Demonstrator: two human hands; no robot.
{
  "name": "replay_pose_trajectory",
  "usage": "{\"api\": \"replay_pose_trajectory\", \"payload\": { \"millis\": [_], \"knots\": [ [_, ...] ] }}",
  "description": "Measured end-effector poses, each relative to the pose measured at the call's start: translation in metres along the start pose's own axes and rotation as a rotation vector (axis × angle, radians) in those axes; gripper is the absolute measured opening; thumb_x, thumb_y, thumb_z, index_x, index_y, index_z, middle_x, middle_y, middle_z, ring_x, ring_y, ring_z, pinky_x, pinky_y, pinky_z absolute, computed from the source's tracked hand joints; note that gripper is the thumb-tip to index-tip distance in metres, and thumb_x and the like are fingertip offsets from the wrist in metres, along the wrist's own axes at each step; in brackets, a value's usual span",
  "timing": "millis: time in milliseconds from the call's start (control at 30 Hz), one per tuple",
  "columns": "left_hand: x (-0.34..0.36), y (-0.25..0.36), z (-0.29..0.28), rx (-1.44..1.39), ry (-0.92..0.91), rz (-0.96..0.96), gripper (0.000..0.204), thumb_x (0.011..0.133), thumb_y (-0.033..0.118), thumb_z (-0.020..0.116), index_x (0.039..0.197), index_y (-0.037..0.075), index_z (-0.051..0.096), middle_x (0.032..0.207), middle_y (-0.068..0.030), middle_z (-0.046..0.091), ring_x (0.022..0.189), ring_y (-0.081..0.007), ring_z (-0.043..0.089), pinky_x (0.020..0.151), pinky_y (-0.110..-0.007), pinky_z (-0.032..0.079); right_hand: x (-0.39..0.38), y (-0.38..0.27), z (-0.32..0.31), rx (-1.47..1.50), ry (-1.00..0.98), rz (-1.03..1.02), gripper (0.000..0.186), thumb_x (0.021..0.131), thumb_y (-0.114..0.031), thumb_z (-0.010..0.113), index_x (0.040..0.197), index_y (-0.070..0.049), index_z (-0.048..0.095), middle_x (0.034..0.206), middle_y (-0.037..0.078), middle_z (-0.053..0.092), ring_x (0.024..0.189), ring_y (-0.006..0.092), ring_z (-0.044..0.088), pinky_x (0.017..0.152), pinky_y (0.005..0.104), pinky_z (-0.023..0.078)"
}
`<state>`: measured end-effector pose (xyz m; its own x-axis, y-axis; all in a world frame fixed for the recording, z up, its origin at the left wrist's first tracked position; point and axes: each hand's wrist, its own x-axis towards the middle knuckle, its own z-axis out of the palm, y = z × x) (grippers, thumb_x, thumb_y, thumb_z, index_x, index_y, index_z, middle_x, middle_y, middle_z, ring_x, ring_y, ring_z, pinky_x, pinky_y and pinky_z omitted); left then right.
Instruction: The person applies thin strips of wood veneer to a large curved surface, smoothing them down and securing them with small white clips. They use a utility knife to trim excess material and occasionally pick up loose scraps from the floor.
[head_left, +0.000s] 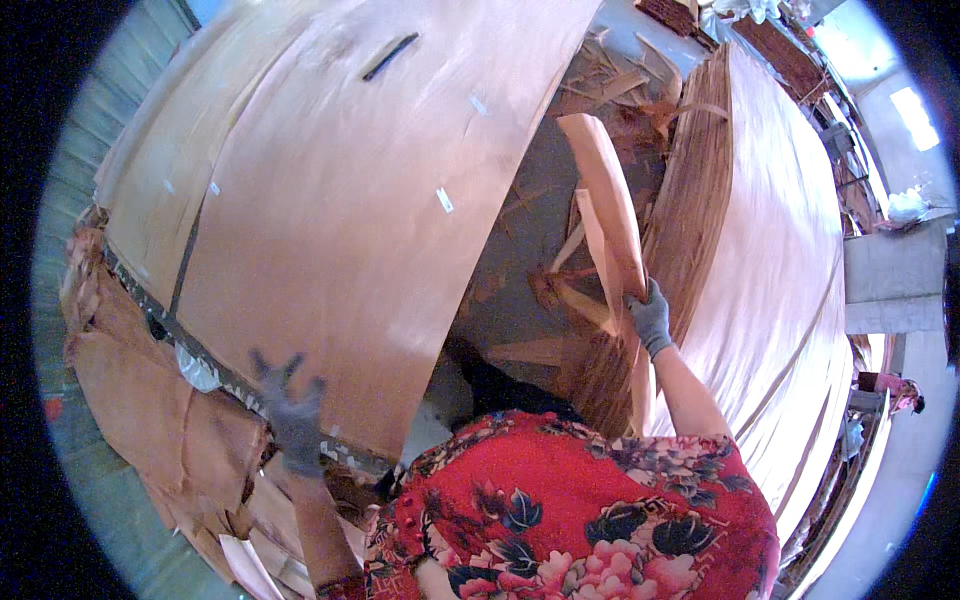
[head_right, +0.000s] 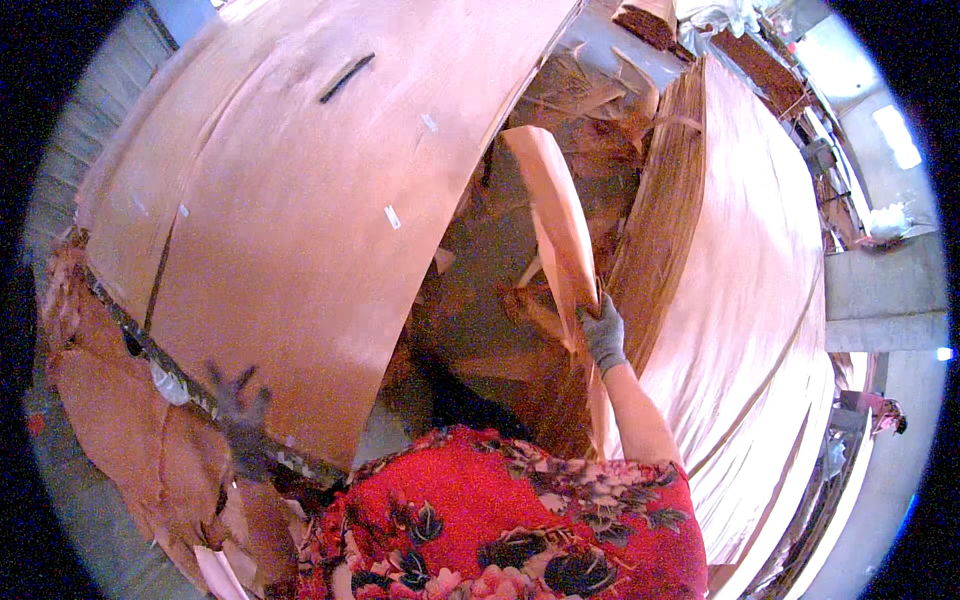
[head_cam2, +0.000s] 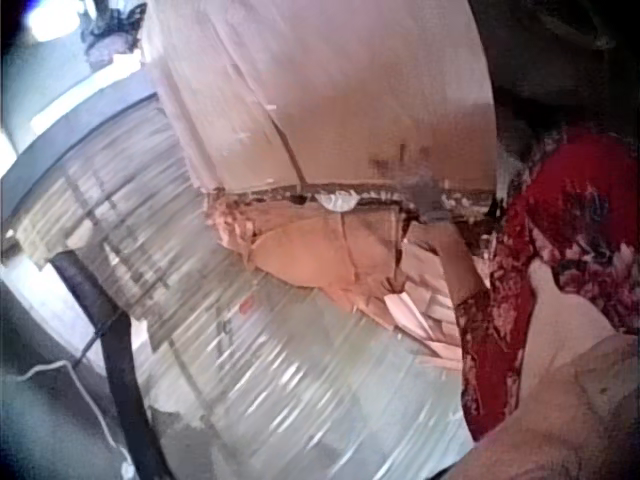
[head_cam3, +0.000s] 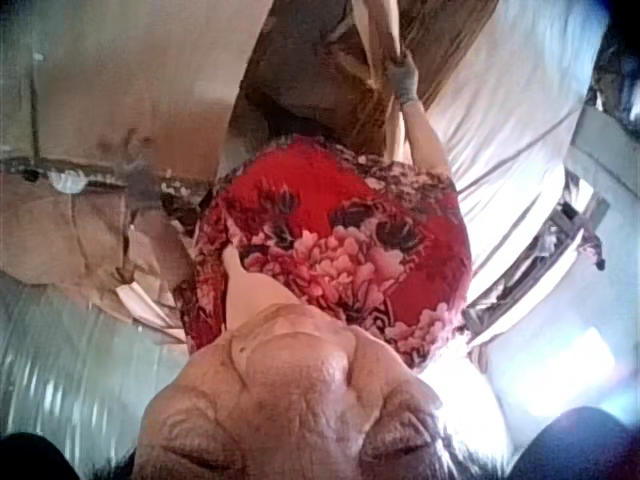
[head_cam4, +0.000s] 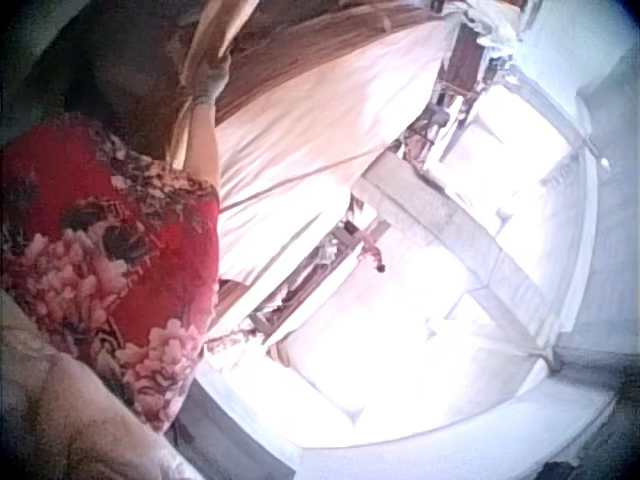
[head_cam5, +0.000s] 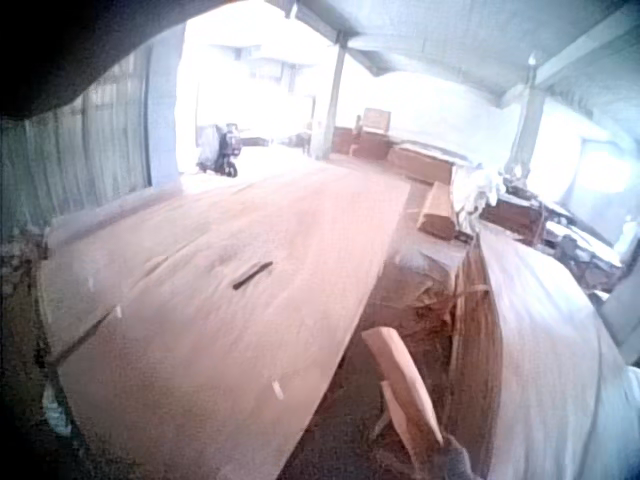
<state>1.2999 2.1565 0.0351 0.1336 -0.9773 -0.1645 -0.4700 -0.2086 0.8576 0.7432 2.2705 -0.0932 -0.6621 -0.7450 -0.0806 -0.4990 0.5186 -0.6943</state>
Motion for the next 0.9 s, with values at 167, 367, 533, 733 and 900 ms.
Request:
{"api": "replay_pose_trajectory", "payload": {
  "millis": [167,367,533,733,900],
  "knots": [
    [0.033,0.051,0.109,-0.106,-0.54,0.365,0.092,0.071,0.026,0.076,0.138,-0.003,0.02,0.144,-0.0236,0.02,0.136,-0.0281,0.014,0.11,-0.038,0.012,-0.034,-0.065,0.014,-0.21,0.24,-0.427,0.051,0.073,-0.033,0.066,0.115,-0.008,0.052,0.089,0.018,0.063,0.076,0.0387,0.06,0.065,0.0472,0.046],
    [0.047,0.13,0.191,-0.682,-0.655,0.193,0.087,0.08,0.015,0.067,0.141,0.001,0.006,0.13,-0.0192,0.04,0.122,-0.0239,0.039,0.097,-0.033,0.036,-0.063,-0.092,0.035,-0.26,0.087,-0.567,0.053,0.072,-0.027,0.065,0.118,-0.007,0.047,0.097,0.016,0.06,0.084,0.0365,0.057,0.07,0.0462,0.042],
    [0.067,0.126,0.203,-0.793,-0.675,-0.055,0.032,0.082,0.005,0.061,0.113,-0.001,0.056,0.097,-0.007,0.062,0.087,-0.0126,0.058,0.08,-0.024,0.047,-0.08,-0.101,0.039,-0.145,0.098,-0.489,0.072,0.065,-0.032,0.073,0.124,-0.003,0.043,0.106,0.021,0.057,0.093,0.0392,0.055,0.08,0.045,0.043],
    [0.056,0.132,0.201,-0.729,-0.581,0.039,0.013,0.082,0.011,0.062,0.094,0.005,0.061,0.09,-0.0045,0.062,0.084,-0.0146,0.057,0.077,-0.028,0.046,-0.071,-0.095,0.021,0.518,-0.474,-0.208,0.046,0.072,-0.014,0.074,0.112,-0.004,0.054,0.104,0.003,0.059,0.096,0.0122,0.051,0.085,0.0286,0.043],
    [0.048,0.142,0.193,-0.642,-0.505,0.151,0.014,0.084,0.014,0.061,0.093,0.003,0.063,0.09,-0.0048,0.062,0.083,-0.0133,0.057,0.075,-0.024,0.044,-0.051,-0.104,0.005,0.585,-0.354,-0.178,0.038,0.076,-0.006,0.067,0.112,-0.003,0.056,0.104,0.003,0.06,0.094,0.0116,0.053,0.085,0.0272,0.044]
  ]
}}
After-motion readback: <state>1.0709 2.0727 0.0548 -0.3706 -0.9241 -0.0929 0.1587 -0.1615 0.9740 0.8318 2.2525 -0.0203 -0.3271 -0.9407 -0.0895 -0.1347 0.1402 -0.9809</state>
